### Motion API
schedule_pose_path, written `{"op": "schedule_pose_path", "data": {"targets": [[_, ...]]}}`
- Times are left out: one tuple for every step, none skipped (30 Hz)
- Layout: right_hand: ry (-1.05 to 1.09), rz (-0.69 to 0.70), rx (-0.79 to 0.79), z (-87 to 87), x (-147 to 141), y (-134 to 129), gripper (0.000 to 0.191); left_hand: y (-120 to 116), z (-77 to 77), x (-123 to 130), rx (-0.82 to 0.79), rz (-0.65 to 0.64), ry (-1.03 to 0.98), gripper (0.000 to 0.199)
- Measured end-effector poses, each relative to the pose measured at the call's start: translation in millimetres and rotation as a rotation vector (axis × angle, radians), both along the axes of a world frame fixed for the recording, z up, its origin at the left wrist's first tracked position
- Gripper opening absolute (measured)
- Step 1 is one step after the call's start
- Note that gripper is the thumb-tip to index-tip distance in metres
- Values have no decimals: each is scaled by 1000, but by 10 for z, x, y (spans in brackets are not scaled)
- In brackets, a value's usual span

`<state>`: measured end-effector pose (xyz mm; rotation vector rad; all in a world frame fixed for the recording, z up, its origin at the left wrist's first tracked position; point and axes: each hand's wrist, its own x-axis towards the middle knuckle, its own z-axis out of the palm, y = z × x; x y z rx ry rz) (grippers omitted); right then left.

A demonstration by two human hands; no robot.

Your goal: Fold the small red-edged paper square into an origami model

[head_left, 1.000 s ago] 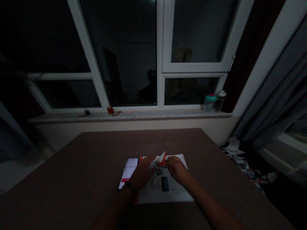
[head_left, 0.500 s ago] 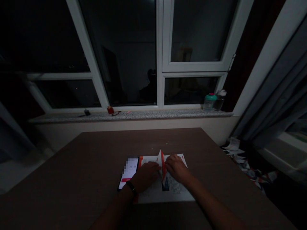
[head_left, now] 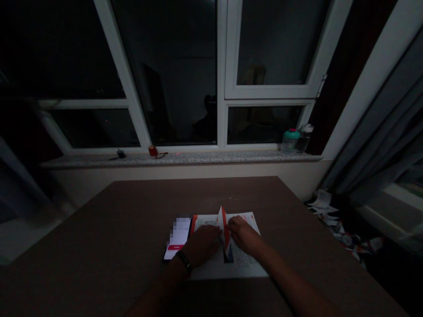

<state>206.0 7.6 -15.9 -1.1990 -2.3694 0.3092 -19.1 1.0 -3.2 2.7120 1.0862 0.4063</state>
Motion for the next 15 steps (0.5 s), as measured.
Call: {"op": "schedule_pose_path", "data": {"targets": [[-3, 3, -8, 0, 3, -4, 28, -3, 6, 5, -1, 3, -9, 40], [-7, 5, -15, -1, 6, -7, 29, -4, 9, 7, -3, 4, -17, 41], [-10, 7, -20, -2, 9, -10, 31, -2, 10, 6, -6, 4, -22, 41], [-16, 9, -23, -2, 11, -12, 32, 1, 8, 2, -9, 4, -26, 41], [-24, 11, -23, -2, 13, -14, 34, 4, 4, -2, -11, 2, -29, 41], [-35, 13, -22, -2, 14, -17, 34, 7, -1, -7, -13, 0, -29, 42], [-49, 17, -19, -1, 15, -21, 34, 9, -8, -11, -15, -2, -29, 42], [-63, 20, -14, -1, 14, -25, 34, 10, -14, -14, -18, -6, -26, 43], [-76, 21, -7, 0, 13, -30, 33, 9, -20, -16, -20, -7, -21, 44], [-87, 22, 2, 0, 11, -35, 33, 8, -26, -17, -22, -9, -14, 45], [-95, 23, 10, 0, 9, -39, 33, 7, -31, -17, -25, -9, -5, 46], [-99, 25, 14, 1, 7, -42, 33, 7, -37, -18, -28, -9, 1, 47], [-99, 29, 14, 1, 6, -43, 34, 11, -45, -20, -32, -8, 3, 48], [-94, 30, 13, 1, 6, -43, 34, 18, -54, -26, -38, -8, -1, 49], [-83, 29, 9, 0, 7, -41, 33, 30, -68, -35, -44, -9, -12, 50]]}}
